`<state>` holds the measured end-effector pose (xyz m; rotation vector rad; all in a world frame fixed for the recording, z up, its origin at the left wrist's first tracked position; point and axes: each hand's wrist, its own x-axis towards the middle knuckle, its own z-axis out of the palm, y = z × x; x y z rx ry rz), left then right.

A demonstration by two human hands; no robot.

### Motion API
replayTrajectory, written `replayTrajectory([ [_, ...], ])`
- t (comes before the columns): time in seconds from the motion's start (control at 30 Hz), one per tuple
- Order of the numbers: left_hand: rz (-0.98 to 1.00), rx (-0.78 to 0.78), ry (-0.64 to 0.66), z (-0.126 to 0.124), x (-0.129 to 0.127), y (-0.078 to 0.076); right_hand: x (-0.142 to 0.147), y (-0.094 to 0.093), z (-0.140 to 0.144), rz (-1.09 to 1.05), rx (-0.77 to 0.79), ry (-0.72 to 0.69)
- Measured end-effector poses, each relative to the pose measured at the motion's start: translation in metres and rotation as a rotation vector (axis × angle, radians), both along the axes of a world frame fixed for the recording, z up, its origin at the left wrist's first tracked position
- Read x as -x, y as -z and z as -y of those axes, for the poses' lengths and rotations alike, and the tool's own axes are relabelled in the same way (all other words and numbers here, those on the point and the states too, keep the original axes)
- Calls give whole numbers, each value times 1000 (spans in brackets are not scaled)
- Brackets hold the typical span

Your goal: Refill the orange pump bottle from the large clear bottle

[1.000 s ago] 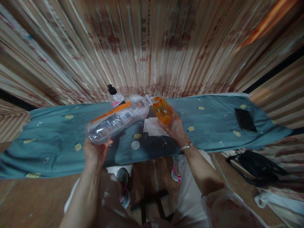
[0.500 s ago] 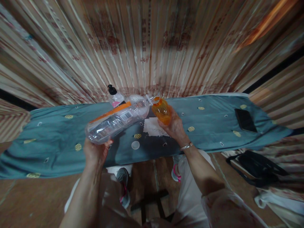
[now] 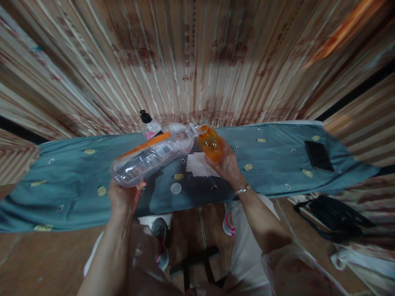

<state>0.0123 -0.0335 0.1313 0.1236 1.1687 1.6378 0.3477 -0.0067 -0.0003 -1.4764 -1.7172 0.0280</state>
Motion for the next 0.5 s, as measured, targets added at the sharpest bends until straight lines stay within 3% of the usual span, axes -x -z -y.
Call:
replayTrajectory([
  [0.17,-31,58,-19,0,-2,-7,1,-1,1,-12,8,2],
  [0.5,-43,20,-11,-2,7,10,2,-1,0,-12,5,12],
])
